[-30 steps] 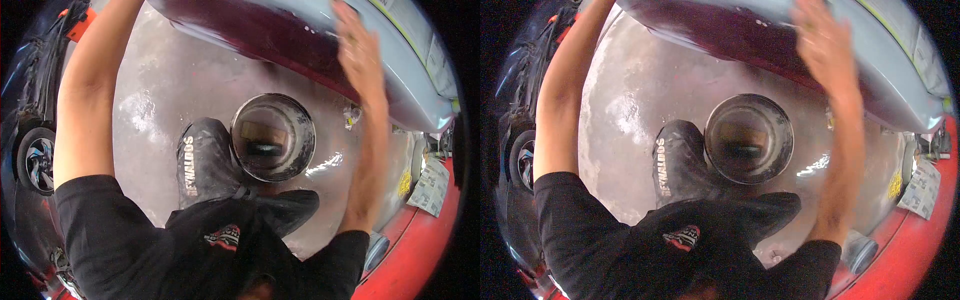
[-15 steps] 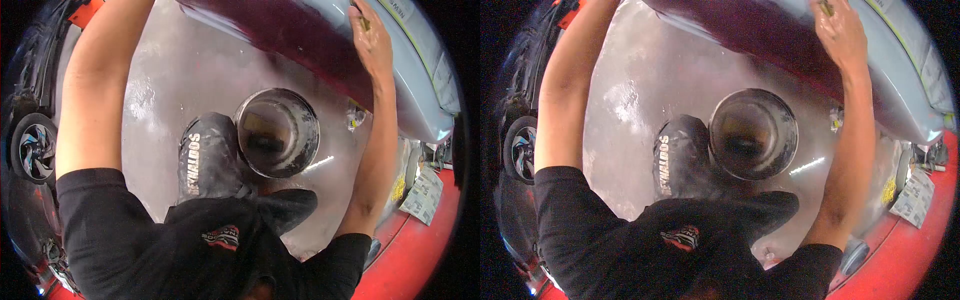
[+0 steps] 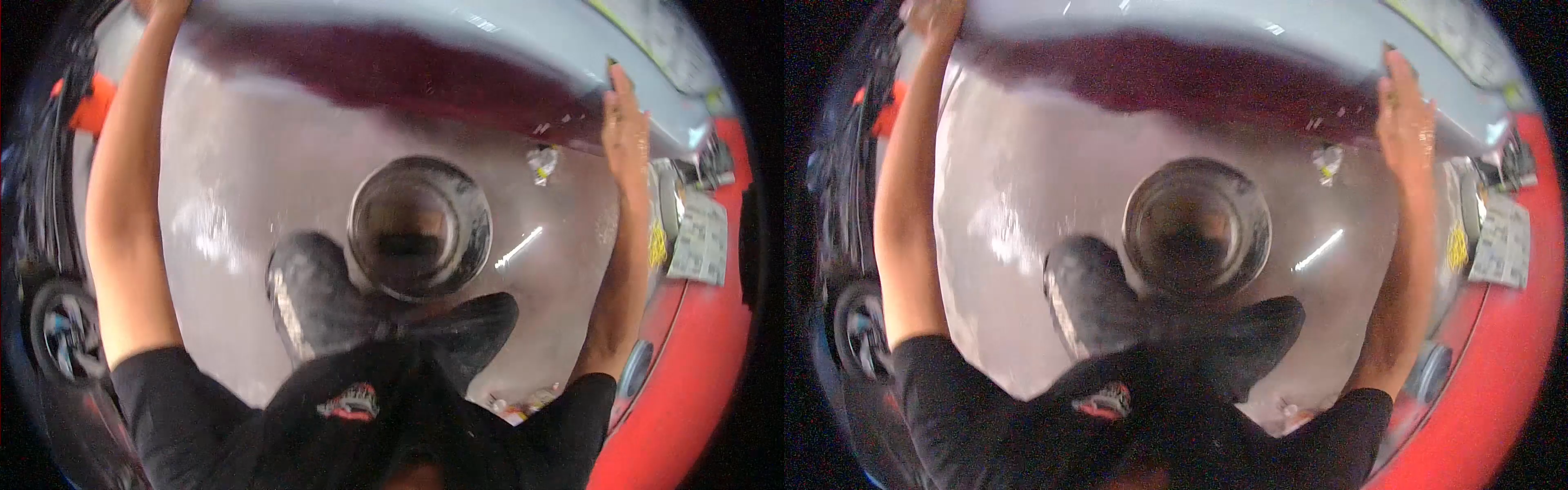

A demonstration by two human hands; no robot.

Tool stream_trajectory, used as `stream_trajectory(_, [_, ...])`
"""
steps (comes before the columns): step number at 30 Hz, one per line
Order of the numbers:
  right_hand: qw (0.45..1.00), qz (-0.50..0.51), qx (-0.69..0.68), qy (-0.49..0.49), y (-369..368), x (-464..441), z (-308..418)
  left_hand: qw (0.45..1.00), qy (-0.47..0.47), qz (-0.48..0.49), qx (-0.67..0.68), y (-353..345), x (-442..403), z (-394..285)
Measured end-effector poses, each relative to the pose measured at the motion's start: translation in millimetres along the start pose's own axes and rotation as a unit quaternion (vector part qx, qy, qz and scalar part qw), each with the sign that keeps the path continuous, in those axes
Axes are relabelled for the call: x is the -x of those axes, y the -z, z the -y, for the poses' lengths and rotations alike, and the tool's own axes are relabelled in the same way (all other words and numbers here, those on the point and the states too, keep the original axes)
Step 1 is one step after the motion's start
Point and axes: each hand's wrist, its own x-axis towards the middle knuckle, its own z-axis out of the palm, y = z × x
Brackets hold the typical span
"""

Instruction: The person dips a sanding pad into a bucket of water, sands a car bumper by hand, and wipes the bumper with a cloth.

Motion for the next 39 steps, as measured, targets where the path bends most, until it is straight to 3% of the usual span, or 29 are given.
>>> stream_trajectory(1, [0.998, -0.017, 0.054, -0.006, -2, 8, -16, 0.998, 0.060, -0.001, 0.020, 8, 4, -32])
stream_trajectory(2, [0.993, -0.050, 0.103, 0.030, -9, -3, 6, 0.996, 0.039, 0.027, -0.077, -5, 5, 4])
stream_trajectory(3, [0.998, -0.049, 0.036, -0.021, -7, -23, 60, 0.996, 0.073, 0.022, -0.042, -2, 7, -13])
stream_trajectory(4, [0.999, -0.030, 0.007, 0.010, 1, -45, 119, 0.996, 0.070, 0.022, -0.056, 4, 4, -16])
stream_trajectory(5, [0.989, -0.133, -0.067, 0.023, -12, -65, 165, 0.995, 0.067, 0.014, -0.072, 7, 1, -10])
stream_trajectory(6, [0.988, -0.057, -0.141, -0.033, -4, -80, 209, 0.994, 0.064, 0.008, -0.088, 8, -2, -6])
stream_trajectory(8, [0.972, -0.183, -0.147, 0.016, -30, -89, 246, 0.996, 0.051, 0.011, -0.072, 22, -8, 3])
stream_trajectory(9, [0.977, -0.152, -0.140, 0.047, -21, -84, 225, 0.997, 0.045, 0.016, -0.063, 25, -11, -9])
stream_trajectory(10, [0.981, -0.114, -0.137, 0.074, -12, -69, 197, 0.994, 0.098, 0.025, -0.047, 27, -9, -17])
stream_trajectory(12, [0.999, 0.014, -0.045, -0.016, 14, -35, 118, 0.995, 0.072, 0.024, -0.068, 18, -5, -5])
stream_trajectory(15, [0.994, -0.034, 0.073, -0.073, 22, 18, 11, 0.995, 0.082, 0.034, -0.043, 17, -4, -11])
stream_trajectory(18, [0.991, 0.013, 0.051, -0.122, 18, -16, 82, 0.993, 0.086, 0.034, -0.069, 12, -3, 1])
stream_trajectory(21, [0.985, -0.065, -0.156, -0.028, -6, -61, 204, 0.994, 0.066, 0.018, -0.080, 11, -2, 10])
stream_trajectory(22, [0.978, -0.161, -0.128, 0.034, -26, -66, 231, 0.996, 0.056, 0.018, -0.069, 15, 0, 4])
stream_trajectory(23, [0.976, -0.126, -0.175, 0.026, -24, -70, 235, 0.995, 0.072, 0.034, -0.061, 22, -3, -5])
stream_trajectory(26, [0.995, 0.001, -0.097, 0.035, 15, -44, 150, 0.996, 0.065, 0.030, -0.052, 21, -6, 4])
stream_trajectory(28, [0.998, 0.031, -0.042, -0.035, 26, -21, 62, 0.997, 0.052, 0.018, -0.062, 13, -1, 15])
stream_trajectory(30, [0.997, -0.018, 0.027, -0.067, 23, 3, 0, 0.994, 0.088, 0.024, -0.057, 15, -2, -3])
stream_trajectory(31, [0.997, -0.018, 0.019, -0.067, 18, -7, 6, 0.998, 0.051, 0.002, -0.047, 12, -1, -1])
stream_trajectory(33, [0.997, -0.015, -0.003, -0.070, 0, -32, 52, 0.996, 0.064, 0.027, -0.063, 6, 3, 18])
stream_trajectory(34, [0.994, -0.025, -0.097, -0.051, 1, -53, 100, 0.994, 0.069, 0.038, -0.071, 5, 1, 22])
stream_trajectory(35, [0.991, -0.060, -0.117, -0.012, -11, -69, 143, 0.995, 0.065, 0.030, -0.067, 8, -4, 19])
stream_trajectory(37, [0.984, -0.032, -0.174, 0.032, -20, -98, 200, 0.996, 0.055, 0.023, -0.059, 18, -6, 6])
stream_trajectory(39, [0.985, 0.007, -0.162, 0.051, -9, -88, 162, 0.995, 0.056, 0.028, -0.080, 21, -7, 4])
